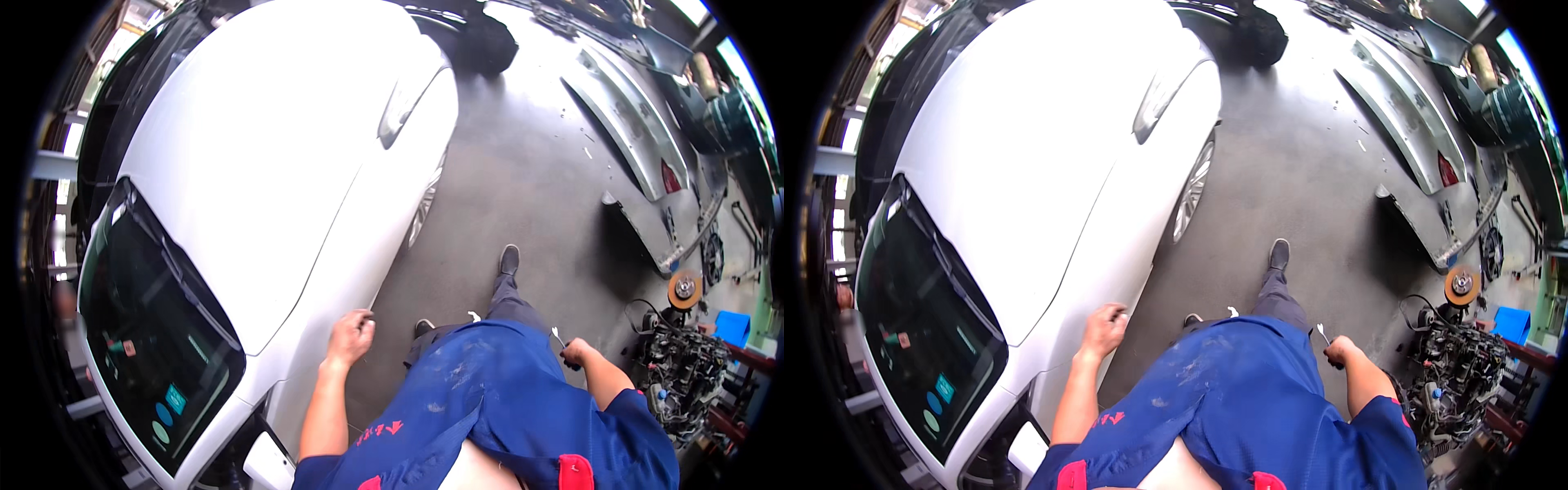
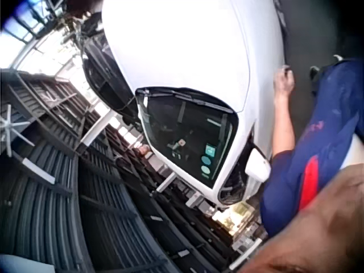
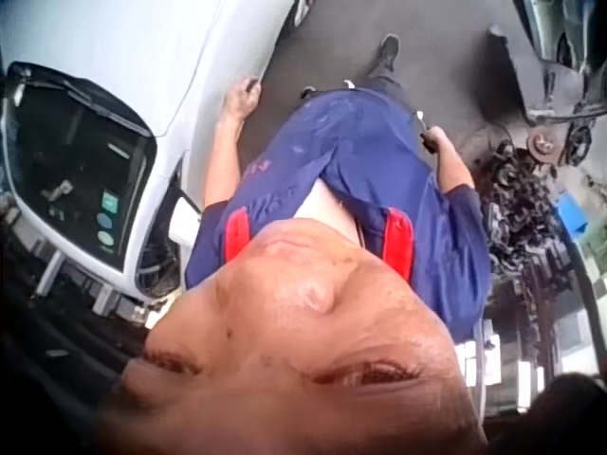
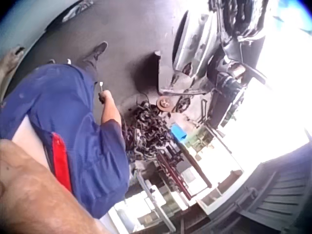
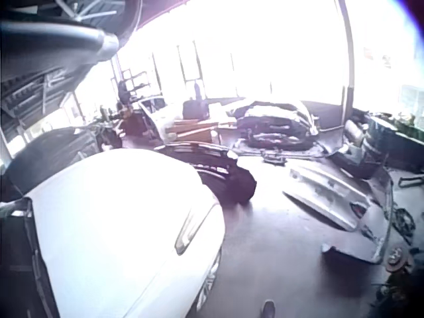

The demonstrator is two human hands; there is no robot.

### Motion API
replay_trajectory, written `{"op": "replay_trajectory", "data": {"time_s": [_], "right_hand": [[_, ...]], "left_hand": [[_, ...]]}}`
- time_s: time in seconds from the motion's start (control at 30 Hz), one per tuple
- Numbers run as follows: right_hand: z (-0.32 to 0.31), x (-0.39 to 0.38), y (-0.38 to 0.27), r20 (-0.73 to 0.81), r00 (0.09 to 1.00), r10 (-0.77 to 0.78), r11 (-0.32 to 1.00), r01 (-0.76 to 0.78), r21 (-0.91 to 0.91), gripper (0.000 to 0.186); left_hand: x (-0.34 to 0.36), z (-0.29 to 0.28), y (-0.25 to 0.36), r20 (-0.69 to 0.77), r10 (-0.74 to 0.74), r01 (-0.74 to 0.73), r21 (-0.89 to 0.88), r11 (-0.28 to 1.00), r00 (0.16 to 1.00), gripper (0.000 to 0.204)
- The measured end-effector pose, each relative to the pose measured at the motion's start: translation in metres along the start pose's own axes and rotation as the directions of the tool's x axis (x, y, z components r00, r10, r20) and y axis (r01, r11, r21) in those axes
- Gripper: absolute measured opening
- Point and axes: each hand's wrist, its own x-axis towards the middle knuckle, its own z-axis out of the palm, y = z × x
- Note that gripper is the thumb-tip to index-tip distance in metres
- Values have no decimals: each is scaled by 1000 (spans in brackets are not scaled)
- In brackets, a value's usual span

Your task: The person uses a pry tool to detach a trim piece from the edge of a vehicle's windshield and fender area.

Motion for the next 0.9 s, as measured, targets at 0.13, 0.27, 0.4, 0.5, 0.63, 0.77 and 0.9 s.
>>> {"op": "replay_trajectory", "data": {"time_s": [0.13, 0.27, 0.4, 0.5, 0.63, 0.77, 0.9], "right_hand": [[-148, -38, -59, -133, 986, -105, 886, 153, 438, 16], [-270, -16, -106, -341, 924, -176, 753, 349, 558, 23], [-360, 32, -144, -390, 905, -168, 633, 402, 661, 26], [-418, 57, -183, -360, 921, -146, 672, 360, 648, 26], [-493, 70, -241, -356, 933, -56, 717, 286, 636, 24], [-591, 19, -321, -289, 947, -143, 765, 291, 574, 27], [-674, 113, -353, -412, 905, -103, 839, 302, 453, 37]], "left_hand": [[120, 70, 82, 569, -104, -12, 196, 981, 816, 37], [229, 92, 154, 455, -124, 88, 101, 991, 882, 34], [339, 90, 213, 501, -115, 58, 128, 990, 858, 32], [461, 100, 242, 518, 21, -113, 146, 983, 855, 33], [640, 102, 292, 555, 112, -228, 144, 963, 824, 34], [810, 43, 401, 545, 243, -415, 216, 884, 802, 32], [952, -19, 455, 345, 334, -340, -45, 939, 877, 30]]}}
